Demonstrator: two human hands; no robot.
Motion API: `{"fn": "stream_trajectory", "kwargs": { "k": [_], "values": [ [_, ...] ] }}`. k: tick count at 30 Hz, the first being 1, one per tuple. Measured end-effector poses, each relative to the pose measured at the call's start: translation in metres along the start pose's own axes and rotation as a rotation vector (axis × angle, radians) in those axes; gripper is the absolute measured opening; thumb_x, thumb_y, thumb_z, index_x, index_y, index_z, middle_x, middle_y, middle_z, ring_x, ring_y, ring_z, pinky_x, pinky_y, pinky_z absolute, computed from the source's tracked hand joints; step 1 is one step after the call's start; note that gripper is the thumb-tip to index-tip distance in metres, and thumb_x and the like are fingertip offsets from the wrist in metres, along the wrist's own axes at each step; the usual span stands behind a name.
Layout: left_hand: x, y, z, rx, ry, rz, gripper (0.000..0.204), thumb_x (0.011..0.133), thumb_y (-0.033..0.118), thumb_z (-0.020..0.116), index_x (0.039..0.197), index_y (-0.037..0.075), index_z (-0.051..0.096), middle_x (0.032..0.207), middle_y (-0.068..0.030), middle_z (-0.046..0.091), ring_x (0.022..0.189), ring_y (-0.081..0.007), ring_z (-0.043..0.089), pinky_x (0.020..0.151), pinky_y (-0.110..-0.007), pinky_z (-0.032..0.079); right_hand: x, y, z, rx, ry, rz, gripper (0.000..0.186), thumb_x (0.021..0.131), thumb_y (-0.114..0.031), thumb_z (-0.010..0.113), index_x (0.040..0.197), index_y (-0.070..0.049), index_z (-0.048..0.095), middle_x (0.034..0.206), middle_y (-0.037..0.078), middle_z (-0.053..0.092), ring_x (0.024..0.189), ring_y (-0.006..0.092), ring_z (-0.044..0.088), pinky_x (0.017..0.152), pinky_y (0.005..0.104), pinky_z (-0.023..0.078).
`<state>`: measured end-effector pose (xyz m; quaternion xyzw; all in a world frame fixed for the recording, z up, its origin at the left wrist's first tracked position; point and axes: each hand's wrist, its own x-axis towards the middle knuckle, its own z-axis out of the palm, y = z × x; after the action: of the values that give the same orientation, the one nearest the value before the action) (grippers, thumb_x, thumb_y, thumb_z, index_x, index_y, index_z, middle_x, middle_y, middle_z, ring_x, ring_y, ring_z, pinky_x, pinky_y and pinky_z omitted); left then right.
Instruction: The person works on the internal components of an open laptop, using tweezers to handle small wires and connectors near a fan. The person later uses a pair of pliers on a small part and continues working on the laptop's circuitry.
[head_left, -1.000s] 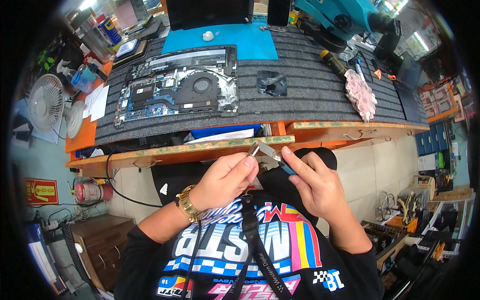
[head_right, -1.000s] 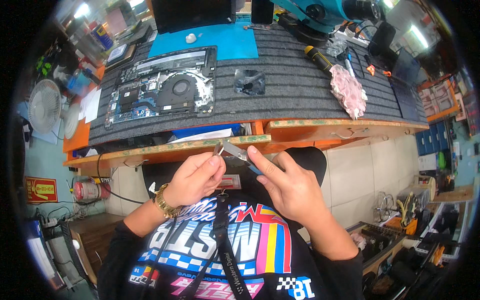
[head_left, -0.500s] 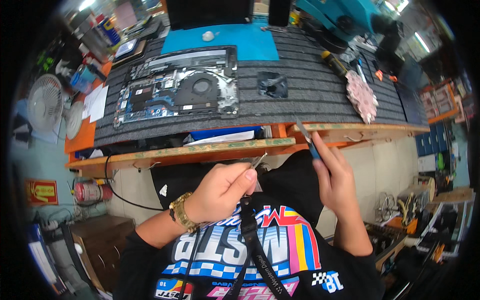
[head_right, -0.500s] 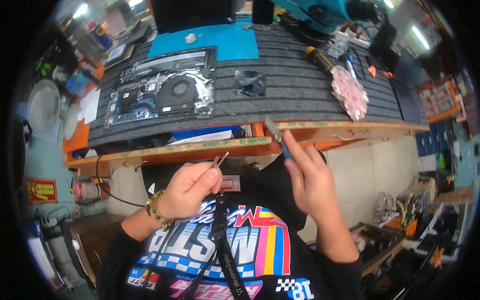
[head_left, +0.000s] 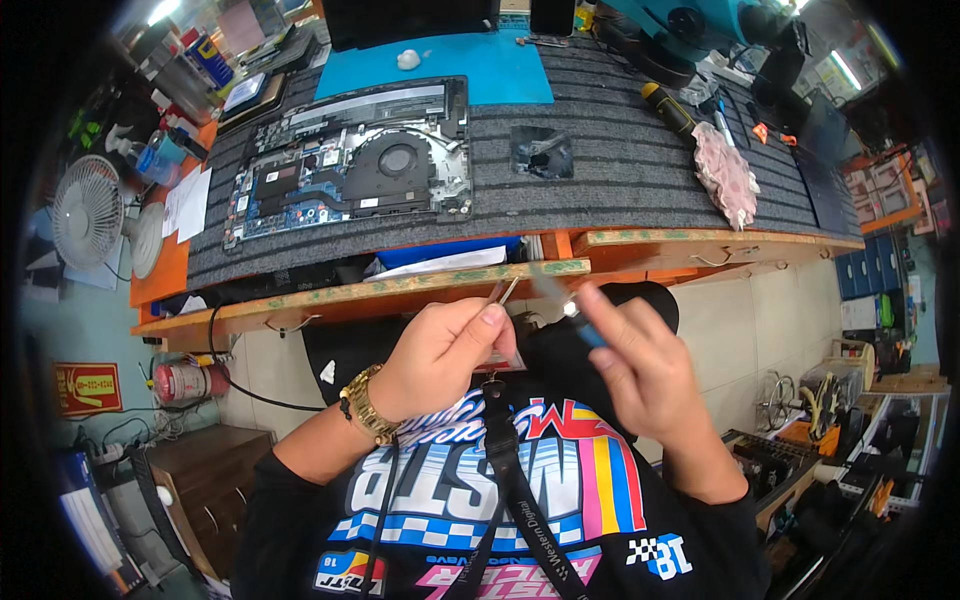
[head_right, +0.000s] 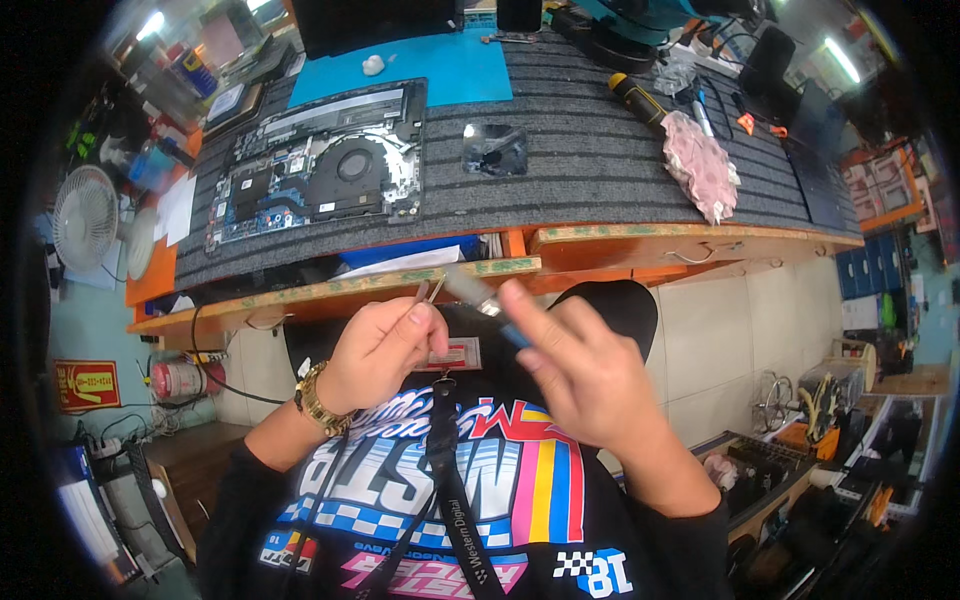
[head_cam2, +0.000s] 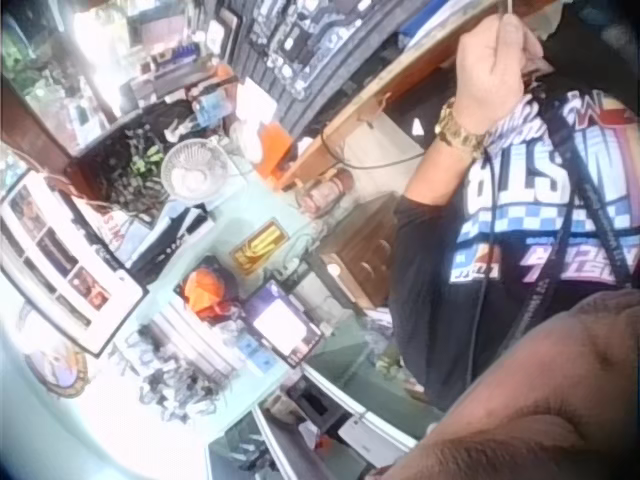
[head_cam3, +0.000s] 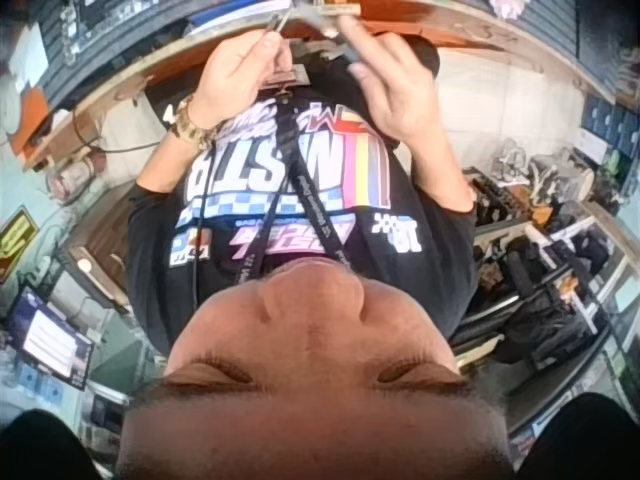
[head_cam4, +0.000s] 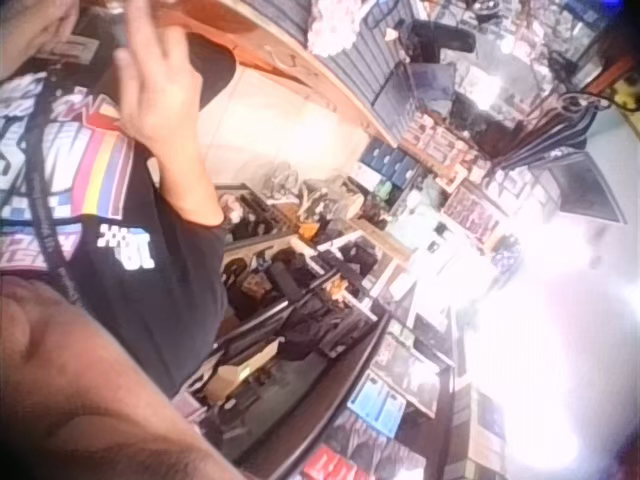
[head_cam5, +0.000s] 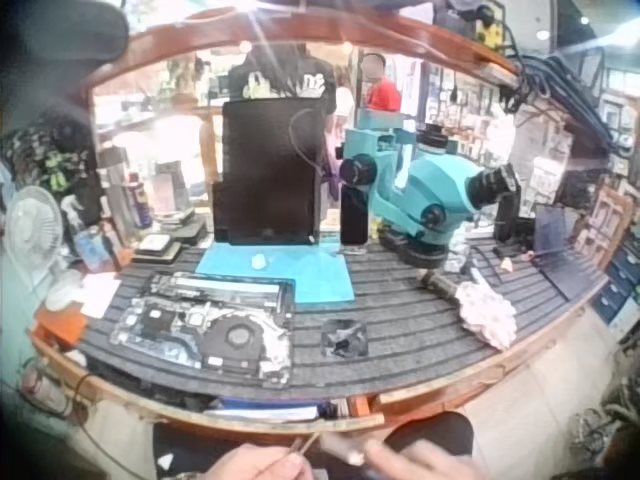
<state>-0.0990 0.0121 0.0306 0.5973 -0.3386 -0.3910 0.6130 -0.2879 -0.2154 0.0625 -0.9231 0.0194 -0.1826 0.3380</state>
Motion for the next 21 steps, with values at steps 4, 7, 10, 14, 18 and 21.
{"fn": "stream_trajectory", "kwargs": {
  "k": [4,7,10,14,18,21],
  "values": [
    [-0.001,0.003,-0.004,-0.301,-0.134,-0.221,0.064,0.133,0.04,0.04,0.106,-0.004,0.078,0.064,0.0016,0.057,0.054,-0.0058,0.054,0.057,-0.025,0.047,-0.002,0.001,0.012,-0.081,-0.068,0.0,0.077,0.1,-0.005,0.086,0.173,-0.022,0.067,0.102,0.012,0.068,0.077,0.0346,0.071,0.069,0.0482,0.06],
    [0.0,0.004,-0.005,-0.253,-0.152,-0.21,0.069,0.133,0.045,0.038,0.111,-0.006,0.079,0.061,0.0028,0.057,0.046,-0.0063,0.052,0.05,-0.023,0.045,0.004,0.009,0.013,-0.122,0.1,0.182,0.071,0.104,-0.002,0.082,0.172,-0.018,0.067,0.107,0.018,0.071,0.083,0.0409,0.075,0.072,0.0507,0.061],
    [0.001,0.004,-0.004,-0.199,-0.104,-0.19,0.07,0.133,0.044,0.038,0.111,-0.006,0.08,0.06,0.0023,0.057,0.044,-0.0062,0.053,0.049,-0.024,0.045,0.001,0.005,0.01,0.015,0.081,-0.053,0.072,0.101,-0.004,0.085,0.17,-0.018,0.07,0.103,0.015,0.067,0.081,0.0367,0.074,0.072,0.0479,0.061],
    [0.002,0.003,-0.004,-0.173,-0.136,-0.189,0.071,0.133,0.044,0.039,0.108,-0.006,0.081,0.059,0.0019,0.058,0.044,-0.0067,0.054,0.049,-0.025,0.045,0.002,0.002,0.01,-0.1,0.016,0.15,0.072,0.103,-0.007,0.085,0.172,-0.017,0.068,0.105,0.016,0.069,0.081,0.0387,0.073,0.072,0.0492,0.061],
    [0.0,-0.001,-0.003,-0.327,-0.131,-0.232,0.075,0.133,0.048,0.04,0.098,-0.006,0.077,0.054,-0.0008,0.054,0.042,-0.0091,0.052,0.046,-0.028,0.045,0.002,0.004,0.011,0.023,0.076,-0.089,0.075,0.1,-0.003,0.086,0.171,-0.017,0.069,0.103,0.014,0.068,0.079,0.0353,0.073,0.07,0.0476,0.06],
    [0.003,-0.003,-0.007,-0.509,-0.236,-0.208,0.081,0.133,0.051,0.035,0.09,-0.005,0.074,0.052,-0.0014,0.051,0.041,-0.0105,0.05,0.045,-0.028,0.044,0.001,0.006,0.013,-0.031,0.01,0.009,0.075,0.1,-0.003,0.086,0.171,-0.016,0.068,0.104,0.015,0.068,0.082,0.0378,0.074,0.071,0.0486,0.061]
  ]
}}
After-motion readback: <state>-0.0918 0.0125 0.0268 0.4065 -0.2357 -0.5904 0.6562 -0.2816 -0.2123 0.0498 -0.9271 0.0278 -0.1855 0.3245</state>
